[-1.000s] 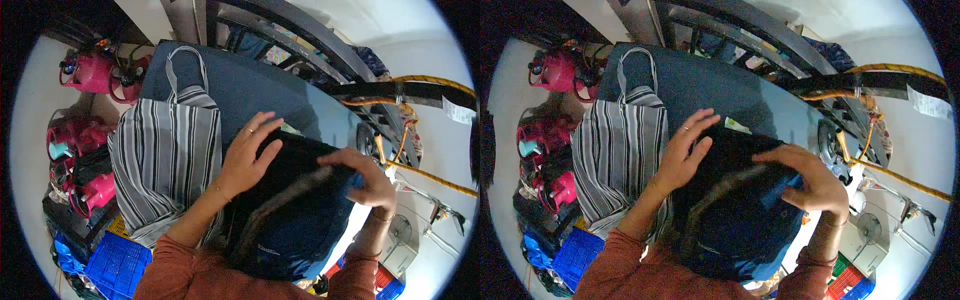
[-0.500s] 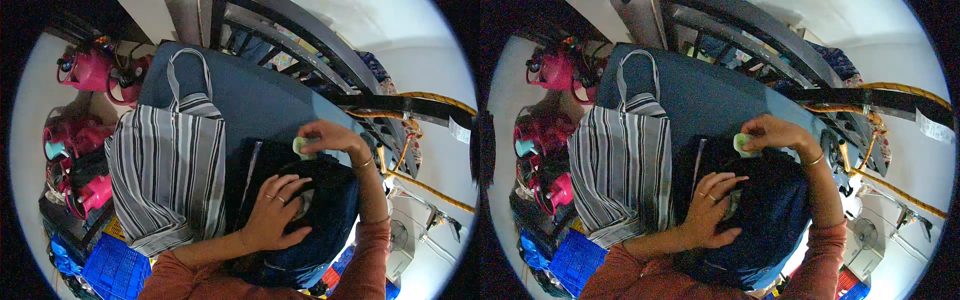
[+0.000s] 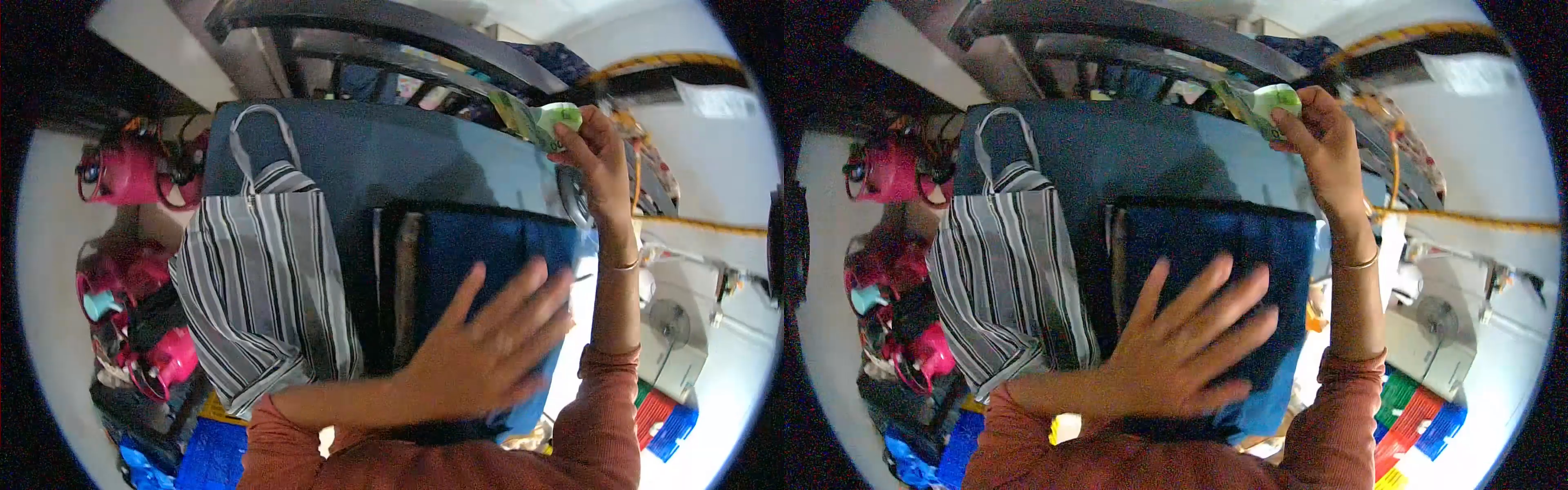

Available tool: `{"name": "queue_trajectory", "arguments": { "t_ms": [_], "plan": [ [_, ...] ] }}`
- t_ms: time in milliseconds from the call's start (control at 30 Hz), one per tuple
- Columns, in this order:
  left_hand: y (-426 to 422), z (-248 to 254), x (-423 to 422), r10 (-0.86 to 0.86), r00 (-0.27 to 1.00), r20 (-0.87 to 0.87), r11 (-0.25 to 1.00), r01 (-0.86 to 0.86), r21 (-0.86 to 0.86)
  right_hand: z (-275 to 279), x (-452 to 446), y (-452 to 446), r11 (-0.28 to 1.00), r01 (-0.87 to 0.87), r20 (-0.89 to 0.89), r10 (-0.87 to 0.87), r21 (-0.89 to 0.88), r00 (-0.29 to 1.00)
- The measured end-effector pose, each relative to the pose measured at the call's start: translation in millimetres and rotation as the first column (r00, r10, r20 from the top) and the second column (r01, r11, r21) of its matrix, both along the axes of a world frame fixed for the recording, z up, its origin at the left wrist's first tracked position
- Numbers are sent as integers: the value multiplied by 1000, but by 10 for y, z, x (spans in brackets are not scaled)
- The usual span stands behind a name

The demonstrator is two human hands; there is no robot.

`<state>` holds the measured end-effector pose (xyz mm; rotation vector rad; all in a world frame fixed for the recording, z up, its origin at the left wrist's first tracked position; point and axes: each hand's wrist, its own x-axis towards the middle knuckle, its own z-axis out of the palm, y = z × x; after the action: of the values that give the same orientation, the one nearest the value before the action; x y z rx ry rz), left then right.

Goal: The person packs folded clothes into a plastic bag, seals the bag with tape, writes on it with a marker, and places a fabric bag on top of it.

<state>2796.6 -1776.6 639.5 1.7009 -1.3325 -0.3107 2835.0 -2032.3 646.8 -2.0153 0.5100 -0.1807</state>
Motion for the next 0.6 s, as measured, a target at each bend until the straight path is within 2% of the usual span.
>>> {"name": "queue_trajectory", "arguments": {
  "t_ms": [67,100,133,200,267,333,400,433,500,533,567,600],
  "plan": [
    [-391,-299,-20,95,994,60,973,-105,206,224,-385,27,992,122,66,-123,16,990],
    [-445,-444,-41,116,986,120,963,-141,230,343,-605,32,976,211,124,-215,45,969],
    [-446,-545,-33,134,974,182,953,-178,247,370,-929,-117,956,294,160,-289,-10,944],
    [-422,-537,-46,143,959,246,946,-205,250,645,-1487,-321,935,353,123,-347,-31,930],
    [-412,-482,-62,123,946,300,942,-207,266,645,-2105,-707,885,461,181,-444,-65,878],
    [-416,-442,-99,153,928,339,940,-243,241,487,-2618,-1158,783,611,289,-562,-118,775],
    [-401,-199,-202,203,916,347,910,-307,277,154,-3236,-1832,698,651,336,-561,-299,756],
    [-385,-41,-274,240,911,336,907,-334,258,57,-3433,-2037,560,660,266,-626,-501,733],
    [-355,256,-509,342,885,315,888,-415,200,-194,-3549,-2226,346,715,397,-648,-607,650],
    [-336,362,-657,400,865,303,869,-463,173,-553,-3661,-2519,373,750,441,-633,-547,636],
    [-341,438,-815,458,848,267,851,-505,143,-668,-3637,-2525,420,729,336,-686,-541,645],
    [-356,514,-982,502,832,235,835,-537,119,-895,-3601,-2578,401,720,312,-704,-567,638]
  ]
}}
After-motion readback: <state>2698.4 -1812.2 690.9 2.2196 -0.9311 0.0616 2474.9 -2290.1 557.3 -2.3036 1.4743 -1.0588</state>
